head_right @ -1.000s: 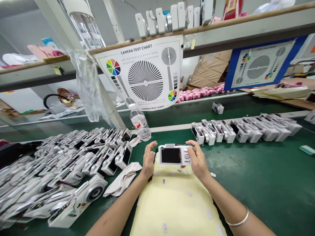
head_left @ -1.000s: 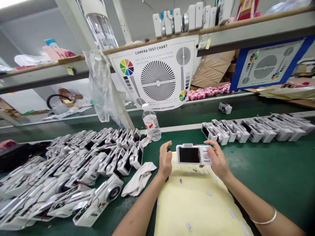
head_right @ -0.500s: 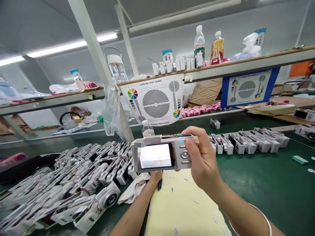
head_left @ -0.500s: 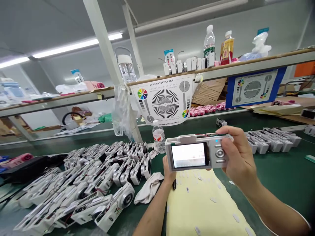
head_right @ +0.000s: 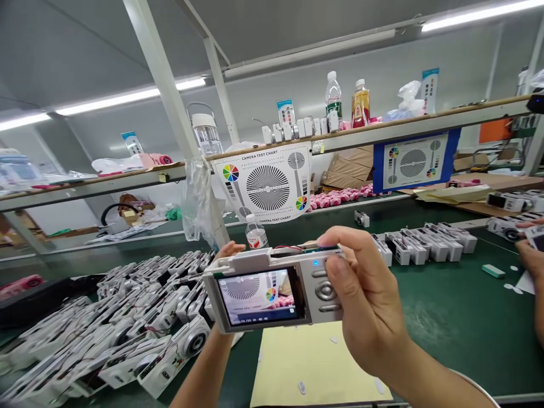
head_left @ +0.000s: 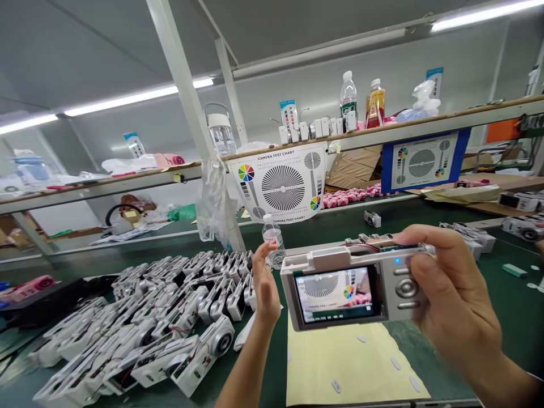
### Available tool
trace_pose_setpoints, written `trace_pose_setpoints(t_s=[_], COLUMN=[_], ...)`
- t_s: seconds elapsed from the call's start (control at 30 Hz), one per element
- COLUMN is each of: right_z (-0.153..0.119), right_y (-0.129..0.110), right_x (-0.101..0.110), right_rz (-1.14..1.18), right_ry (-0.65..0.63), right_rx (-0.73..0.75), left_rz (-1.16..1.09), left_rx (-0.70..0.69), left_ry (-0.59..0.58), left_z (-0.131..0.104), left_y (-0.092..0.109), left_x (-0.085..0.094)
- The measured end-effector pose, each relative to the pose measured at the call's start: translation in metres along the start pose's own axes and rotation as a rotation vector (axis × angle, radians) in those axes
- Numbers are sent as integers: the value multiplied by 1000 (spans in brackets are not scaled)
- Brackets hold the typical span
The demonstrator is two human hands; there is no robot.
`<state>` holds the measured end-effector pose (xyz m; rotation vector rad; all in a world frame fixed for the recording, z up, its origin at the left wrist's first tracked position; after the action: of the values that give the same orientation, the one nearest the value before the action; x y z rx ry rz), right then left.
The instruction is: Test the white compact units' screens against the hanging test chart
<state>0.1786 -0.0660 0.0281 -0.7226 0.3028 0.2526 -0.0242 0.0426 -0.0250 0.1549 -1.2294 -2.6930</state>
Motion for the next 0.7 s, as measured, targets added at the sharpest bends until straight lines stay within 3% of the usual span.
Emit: trace_pose_setpoints(t_s=[0.07, 0.13, 0.23, 0.43, 0.7], right_z=[-2, -5, -10, -20, -26], right_y=[-4, -6, -7, -27, -60], right_x=[-2, -3, -4, -6, -14], right_rz=[-17, -20, -40, -22, 46], right_ry=[-18, -20, -6, -13, -66], right_rx=[8, 15, 22, 84, 147], left_rz=[57, 352, 724, 835, 882], left_rx=[-242, -685, -955, -1153, -1150], left_ry=[-21, -119, -152, 3, 154], left_z=[-10, -28, -44, -54, -61], left_y=[41, 90, 132, 174, 208], left_x=[14, 16, 15, 21, 27])
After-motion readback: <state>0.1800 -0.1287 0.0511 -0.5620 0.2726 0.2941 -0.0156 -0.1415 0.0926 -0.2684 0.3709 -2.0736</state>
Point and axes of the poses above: each hand's wrist, its own z-axis towards the middle knuckle, its own x-axis out of the back of the hand, y = z × x, the point moved 5 cm from there along z, towards the middle knuckle, and after that the axes turned 10 degrees about z, right-handed, at the moved point
